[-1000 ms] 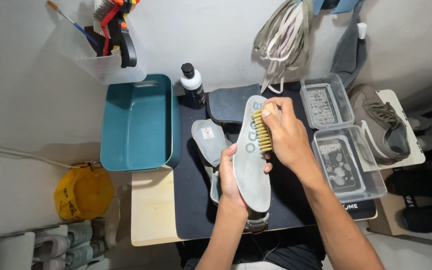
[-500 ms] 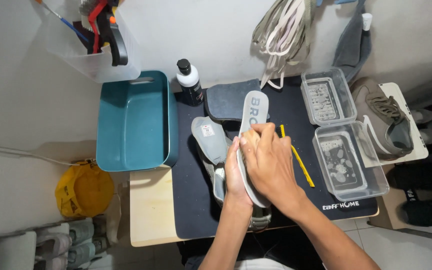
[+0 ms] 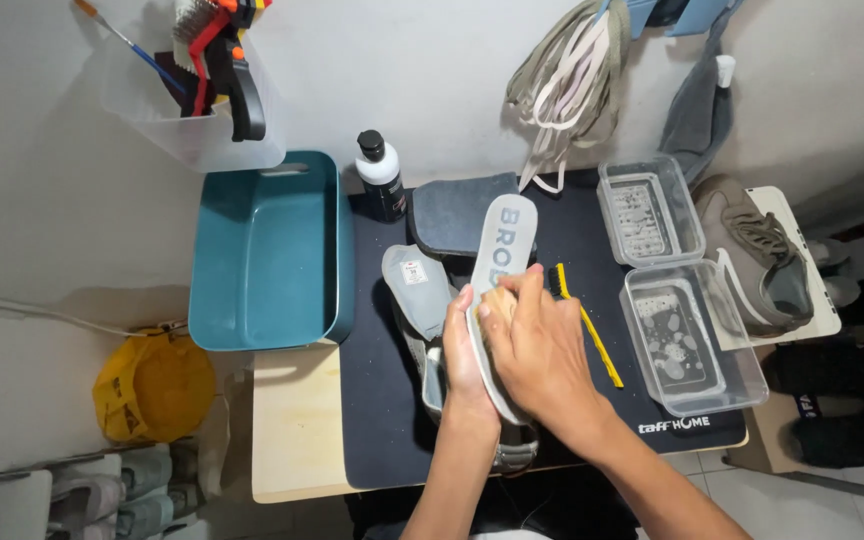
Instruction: Cleaning a shoe insole using a brush, cleaning solution, and a cloth at a workstation.
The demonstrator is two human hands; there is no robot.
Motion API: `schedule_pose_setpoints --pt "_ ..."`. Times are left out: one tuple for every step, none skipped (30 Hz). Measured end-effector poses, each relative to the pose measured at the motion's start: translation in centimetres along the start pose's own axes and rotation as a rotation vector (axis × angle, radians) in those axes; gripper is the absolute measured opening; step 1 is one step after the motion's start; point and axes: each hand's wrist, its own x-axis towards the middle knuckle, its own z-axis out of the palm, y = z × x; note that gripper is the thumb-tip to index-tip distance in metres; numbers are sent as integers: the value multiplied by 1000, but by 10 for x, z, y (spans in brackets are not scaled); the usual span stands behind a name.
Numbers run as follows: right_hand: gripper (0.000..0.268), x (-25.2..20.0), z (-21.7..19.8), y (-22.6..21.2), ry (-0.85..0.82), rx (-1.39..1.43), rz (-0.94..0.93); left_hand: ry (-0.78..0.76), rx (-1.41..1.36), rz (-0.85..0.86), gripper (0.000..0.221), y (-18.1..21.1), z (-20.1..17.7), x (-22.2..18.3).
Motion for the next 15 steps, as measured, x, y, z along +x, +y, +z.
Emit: schedule_pose_setpoints --pt "39 6 4 3 -2 1 3 3 0 -2 50 1 -2 -6" --pt "41 18 5 6 166 -79 -13 11 54 11 53 3 2 -7" --pt "44 30 5 7 334 -156 -30 19 107 25 55 7 5 -8" --pt "44 31 4 5 326 -156 -39 22 101 34 55 8 3 -4" --pt "44 32 3 2 329 -137 -44 14 95 44 56 9 1 0" --pt "43 33 4 1 334 -118 -43 4 91 48 57 9 -3 5" --pt "43 28 4 0 331 -120 -46 5 87 50 57 8 3 -6" --pt "43 27 0 -2 249 -69 -56 45 26 40 51 8 12 -13" --pt "42 25 -4 -4 166 -20 -66 85 -36 29 47 8 22 -21" --pt "42 11 -4 -5 163 -22 -65 86 -39 28 47 12 14 -17" --pt "41 -4 -5 -6 31 54 -66 54 -1 12 51 15 6 -14" --pt "40 -17 -6 -7 -98 131 -71 18 38 -2 59 20 -1 -9" --pt "40 -9 0 -5 -98 128 -74 16 36 0 59 16 3 -9" --pt "39 -5 7 -3 13 21 -98 -18 14 -46 63 10 5 -13" --pt "38 -1 14 0 122 -86 -124 -52 -9 -91 67 3 6 -17"
